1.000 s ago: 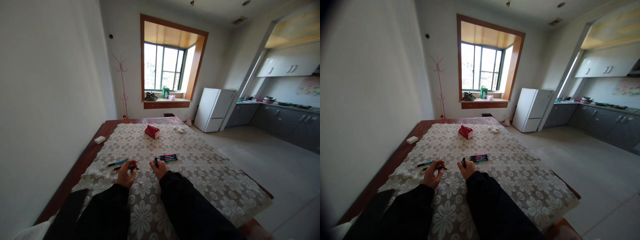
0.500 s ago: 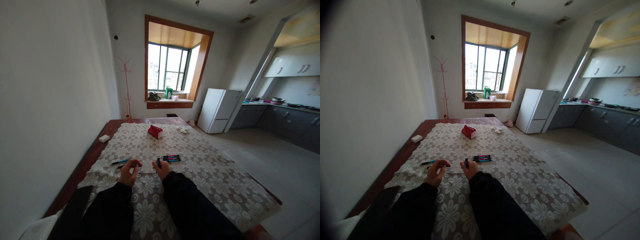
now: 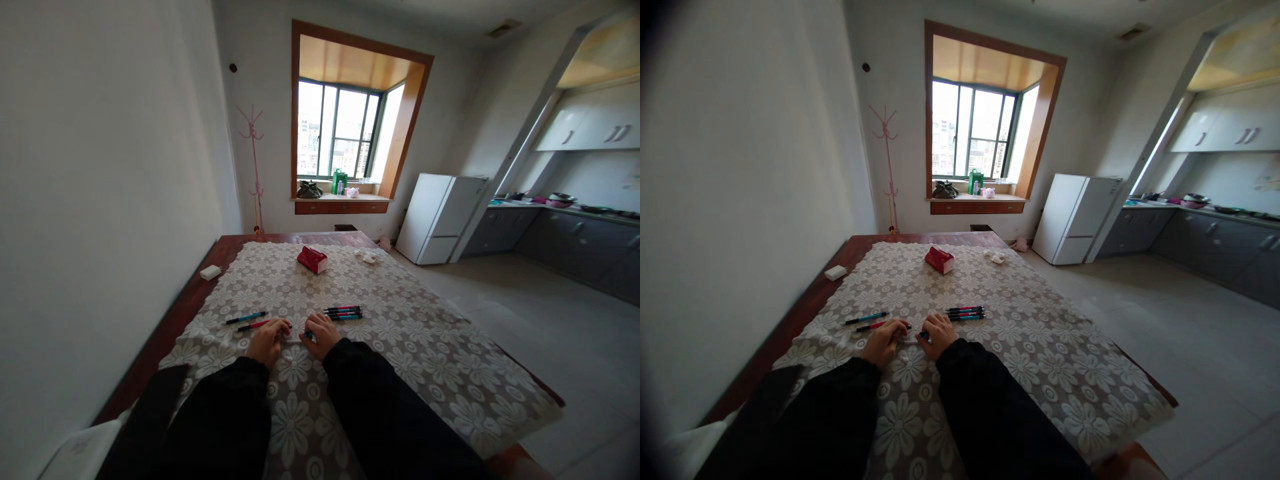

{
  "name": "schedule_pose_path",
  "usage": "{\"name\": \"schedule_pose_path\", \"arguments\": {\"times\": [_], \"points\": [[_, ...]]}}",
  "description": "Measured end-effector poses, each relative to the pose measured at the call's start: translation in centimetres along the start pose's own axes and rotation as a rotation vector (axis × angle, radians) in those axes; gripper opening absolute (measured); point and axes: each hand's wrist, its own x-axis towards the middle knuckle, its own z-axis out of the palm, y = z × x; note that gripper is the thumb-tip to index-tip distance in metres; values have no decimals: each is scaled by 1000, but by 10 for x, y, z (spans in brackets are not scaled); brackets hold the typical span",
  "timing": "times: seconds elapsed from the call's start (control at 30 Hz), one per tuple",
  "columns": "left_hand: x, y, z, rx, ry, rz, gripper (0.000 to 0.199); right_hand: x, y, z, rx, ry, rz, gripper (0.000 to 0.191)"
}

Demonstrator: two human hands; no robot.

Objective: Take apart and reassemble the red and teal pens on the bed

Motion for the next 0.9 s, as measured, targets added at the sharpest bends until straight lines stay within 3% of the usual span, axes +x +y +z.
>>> {"name": "schedule_pose_path", "arguments": {"times": [0.27, 0.53, 0.7, 0.9], "points": [[-2, 4, -1, 13, -8, -22, 28, 0, -2, -2, -163, -158, 23, 33], [-2, 4, -1, 33, 6, -37, 26, -3, -5, -1, -71, -179, -35, 31], [-2, 3, -1, 53, 24, -34, 22, -2, -3, -1, -119, -186, 12, 16], [-3, 3, 0, 78, 14, -10, 21, -1, 0, -5, -150, -213, 21, 11]]}}
